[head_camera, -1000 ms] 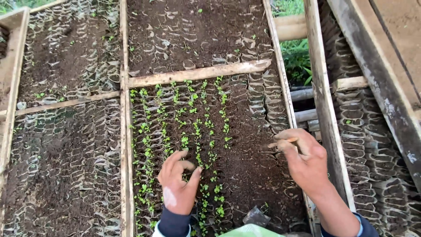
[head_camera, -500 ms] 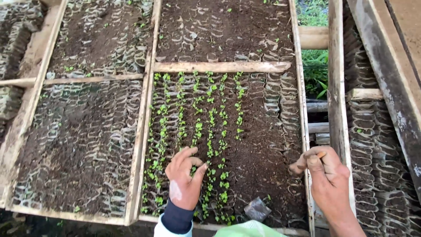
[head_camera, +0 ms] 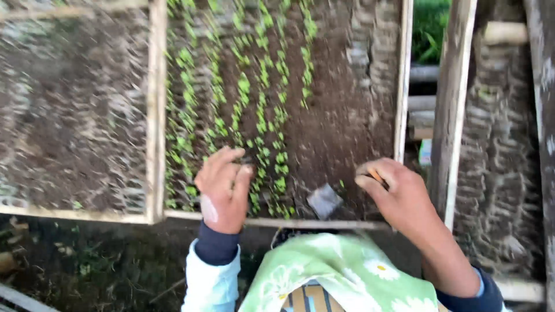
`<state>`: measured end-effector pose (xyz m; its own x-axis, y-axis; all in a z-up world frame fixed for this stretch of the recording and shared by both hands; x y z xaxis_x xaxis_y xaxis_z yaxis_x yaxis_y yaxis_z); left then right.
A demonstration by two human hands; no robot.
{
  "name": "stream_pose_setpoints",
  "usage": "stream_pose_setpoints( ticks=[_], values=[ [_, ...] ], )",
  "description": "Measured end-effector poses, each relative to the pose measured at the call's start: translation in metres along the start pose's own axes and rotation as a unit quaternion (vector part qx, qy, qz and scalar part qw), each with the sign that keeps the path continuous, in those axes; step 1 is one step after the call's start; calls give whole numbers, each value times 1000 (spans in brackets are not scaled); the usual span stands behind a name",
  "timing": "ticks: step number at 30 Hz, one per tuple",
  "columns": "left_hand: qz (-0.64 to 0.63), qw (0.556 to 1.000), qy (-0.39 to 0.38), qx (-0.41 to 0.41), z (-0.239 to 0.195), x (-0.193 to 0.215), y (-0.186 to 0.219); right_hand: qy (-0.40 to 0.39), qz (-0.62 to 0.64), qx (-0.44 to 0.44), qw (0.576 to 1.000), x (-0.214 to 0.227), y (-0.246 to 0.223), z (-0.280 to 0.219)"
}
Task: Transplanting small green seedlings from a nursery tray into individual soil-filled cells in a larger tray.
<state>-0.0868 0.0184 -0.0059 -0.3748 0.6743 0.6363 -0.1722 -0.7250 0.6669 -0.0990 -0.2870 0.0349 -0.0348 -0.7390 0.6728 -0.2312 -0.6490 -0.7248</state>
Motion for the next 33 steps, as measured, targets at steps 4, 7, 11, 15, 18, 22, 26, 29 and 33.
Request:
stream_pose_setpoints(
  ticks=[4,7,11,15,18,22,26,29,33],
  values=[
    [-16,1000,-6,5,-13,8,18,-14,9,30,999,-11,8,-13],
    [-10,1000,2,-23,-36,5,19,-67,-25,58,996,-22,6,-21],
    [-72,997,-18,-31,-86,3,39,-152,-121,24,981,-44,16,-31],
    [-136,984,-119,-5,-141,-11,66,-128,-167,63,976,-69,42,-31],
    [-169,972,-161,10,-166,-20,69,-110,-138,74,982,-66,40,-37],
    [-186,972,-144,33,-166,-2,91,-25,-83,208,974,-42,40,-65],
    [-224,955,-157,117,-167,9,112,-26,-62,243,968,-2,19,-111],
    [-267,921,-218,179,-187,-7,113,-47,-74,218,972,10,31,-148],
    [-311,891,-256,209,-202,-18,123,-9,-180,250,951,24,45,-186]
  ],
)
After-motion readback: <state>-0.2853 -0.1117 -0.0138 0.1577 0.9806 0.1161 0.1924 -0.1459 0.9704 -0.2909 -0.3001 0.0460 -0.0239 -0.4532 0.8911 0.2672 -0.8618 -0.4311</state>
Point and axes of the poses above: each hand's wrist, its own z-axis towards the middle knuckle, its own x-axis out of the back of the hand, y = z × x, the point moved 3 cm from there along z, towards the middle knuckle, and after that the axes turned 12 degrees about y, right-handed, at the moved point
